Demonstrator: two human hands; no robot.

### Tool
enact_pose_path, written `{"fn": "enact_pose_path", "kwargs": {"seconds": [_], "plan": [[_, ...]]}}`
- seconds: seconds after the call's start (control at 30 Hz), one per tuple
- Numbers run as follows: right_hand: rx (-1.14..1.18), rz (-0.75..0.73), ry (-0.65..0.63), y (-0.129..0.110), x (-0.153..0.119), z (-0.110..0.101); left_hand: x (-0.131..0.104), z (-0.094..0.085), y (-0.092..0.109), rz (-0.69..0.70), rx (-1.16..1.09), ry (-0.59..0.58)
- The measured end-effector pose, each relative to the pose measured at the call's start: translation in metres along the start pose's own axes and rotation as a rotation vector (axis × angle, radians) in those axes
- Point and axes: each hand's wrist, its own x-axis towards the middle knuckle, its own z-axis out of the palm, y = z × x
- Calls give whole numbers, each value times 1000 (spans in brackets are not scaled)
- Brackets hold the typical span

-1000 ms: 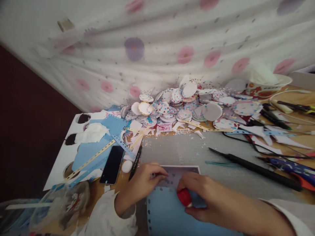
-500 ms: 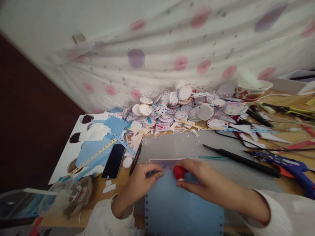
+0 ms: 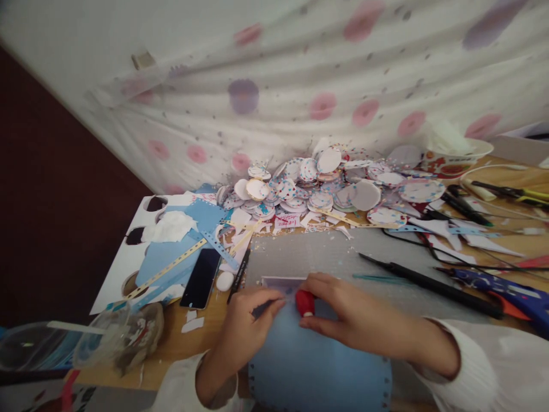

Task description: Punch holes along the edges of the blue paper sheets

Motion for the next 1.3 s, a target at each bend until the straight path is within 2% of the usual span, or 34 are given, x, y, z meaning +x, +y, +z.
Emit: {"fn": "enact_pose_path", "kwargs": {"seconds": [0.17,0.37,0.6,0.8,0.9,1.03,1.1,1.2,1.3], "plan": [[58,2,-35,0,2,-2,-2,1,2,-42,-30,12],[100,23,2,6,4,6,-8,1,1,-37,-29,39],[142,88,0,2,11,2,-7,8,-6,27,-29,104],[196,115,-25,12,18,5,-3,10,-12,80,-4,133],[214,91,12,18,19,11,-3,11,-15,77,-11,137],[217,21,92,24,18,20,-4,8,-19,27,-18,91],[195,-3,108,24,17,23,-3,2,-17,21,20,28],[125,-17,99,21,19,23,6,-9,-8,118,159,-102],[38,-32,74,14,21,21,22,-12,1,253,326,-196]]}}
